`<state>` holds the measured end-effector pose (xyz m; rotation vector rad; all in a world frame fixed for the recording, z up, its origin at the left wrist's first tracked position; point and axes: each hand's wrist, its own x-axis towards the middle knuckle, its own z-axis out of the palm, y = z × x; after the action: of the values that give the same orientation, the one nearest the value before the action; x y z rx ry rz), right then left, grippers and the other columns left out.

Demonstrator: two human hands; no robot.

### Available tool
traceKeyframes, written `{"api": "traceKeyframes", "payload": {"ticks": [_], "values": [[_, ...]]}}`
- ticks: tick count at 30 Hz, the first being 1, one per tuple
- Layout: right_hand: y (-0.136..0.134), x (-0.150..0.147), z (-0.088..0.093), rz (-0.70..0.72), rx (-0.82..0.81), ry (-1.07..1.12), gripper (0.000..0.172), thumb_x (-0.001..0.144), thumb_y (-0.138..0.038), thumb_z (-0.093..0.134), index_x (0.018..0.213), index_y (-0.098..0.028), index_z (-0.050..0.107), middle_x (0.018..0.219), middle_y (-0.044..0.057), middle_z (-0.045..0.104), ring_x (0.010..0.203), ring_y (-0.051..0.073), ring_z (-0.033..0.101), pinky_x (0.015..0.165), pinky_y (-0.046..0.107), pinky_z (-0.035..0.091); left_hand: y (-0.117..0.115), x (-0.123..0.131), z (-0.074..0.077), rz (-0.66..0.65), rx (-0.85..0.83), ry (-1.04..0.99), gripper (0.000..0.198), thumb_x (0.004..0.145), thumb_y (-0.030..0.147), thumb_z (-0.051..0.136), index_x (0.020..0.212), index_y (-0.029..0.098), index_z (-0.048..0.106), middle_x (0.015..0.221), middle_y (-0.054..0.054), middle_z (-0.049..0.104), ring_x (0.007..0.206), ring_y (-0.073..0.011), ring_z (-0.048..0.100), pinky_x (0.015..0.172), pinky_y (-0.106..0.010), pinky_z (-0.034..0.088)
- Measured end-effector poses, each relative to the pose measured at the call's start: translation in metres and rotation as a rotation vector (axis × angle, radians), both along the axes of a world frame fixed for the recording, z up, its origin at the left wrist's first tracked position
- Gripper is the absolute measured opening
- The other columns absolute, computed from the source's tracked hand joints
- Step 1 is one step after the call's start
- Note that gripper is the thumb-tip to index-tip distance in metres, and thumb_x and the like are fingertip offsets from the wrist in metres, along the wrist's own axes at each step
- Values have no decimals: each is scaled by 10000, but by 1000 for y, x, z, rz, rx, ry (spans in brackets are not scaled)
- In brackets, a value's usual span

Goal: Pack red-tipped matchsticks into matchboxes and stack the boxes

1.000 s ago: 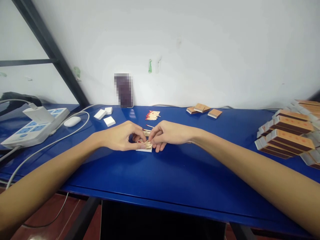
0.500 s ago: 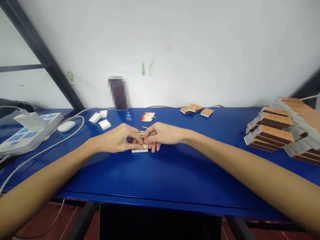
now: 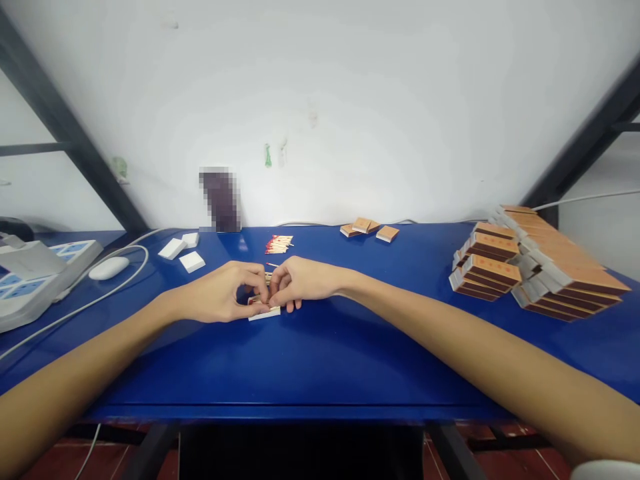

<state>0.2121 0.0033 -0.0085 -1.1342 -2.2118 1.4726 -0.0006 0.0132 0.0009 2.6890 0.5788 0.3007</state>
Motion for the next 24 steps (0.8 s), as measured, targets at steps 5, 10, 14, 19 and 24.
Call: {"api": "traceKeyframes", "payload": {"ticks": [5,10,14,19,24], "values": [[1,0,-5,26,56,21,239,798,-330,702,954,-154,661,743,19,681,636,121,639,579,248,516,-1,1,-1,29,33,29,186,822,287,645,701,162,581,791,1,562,647,-100,506,609,-256,397],[2,1,-3,58,56,8,251,835,-232,611,1074,-166,650,721,-1,667,642,124,643,608,261,533,4,-3,-3,16,-11,8,144,850,269,614,754,162,598,848,-17,588,674,-104,527,609,-244,412],[1,1,1,85,55,-10,235,827,-275,649,1027,-154,674,705,-6,652,644,123,640,631,267,533,7,-7,-5,-2,-30,14,117,875,265,592,814,172,629,879,-26,617,724,-116,558,628,-240,423],[-2,0,0,30,79,-47,228,872,-320,604,999,-142,669,730,20,665,663,133,638,614,269,529,6,-9,0,36,3,52,281,886,434,595,803,166,607,758,-9,594,644,-114,521,592,-249,396],[-5,-4,-2,-41,83,-80,255,868,-336,613,1026,-142,666,715,15,655,612,121,613,575,251,503,6,-11,4,58,74,128,344,743,478,728,791,169,585,690,15,561,589,-112,469,569,-257,356]]}}
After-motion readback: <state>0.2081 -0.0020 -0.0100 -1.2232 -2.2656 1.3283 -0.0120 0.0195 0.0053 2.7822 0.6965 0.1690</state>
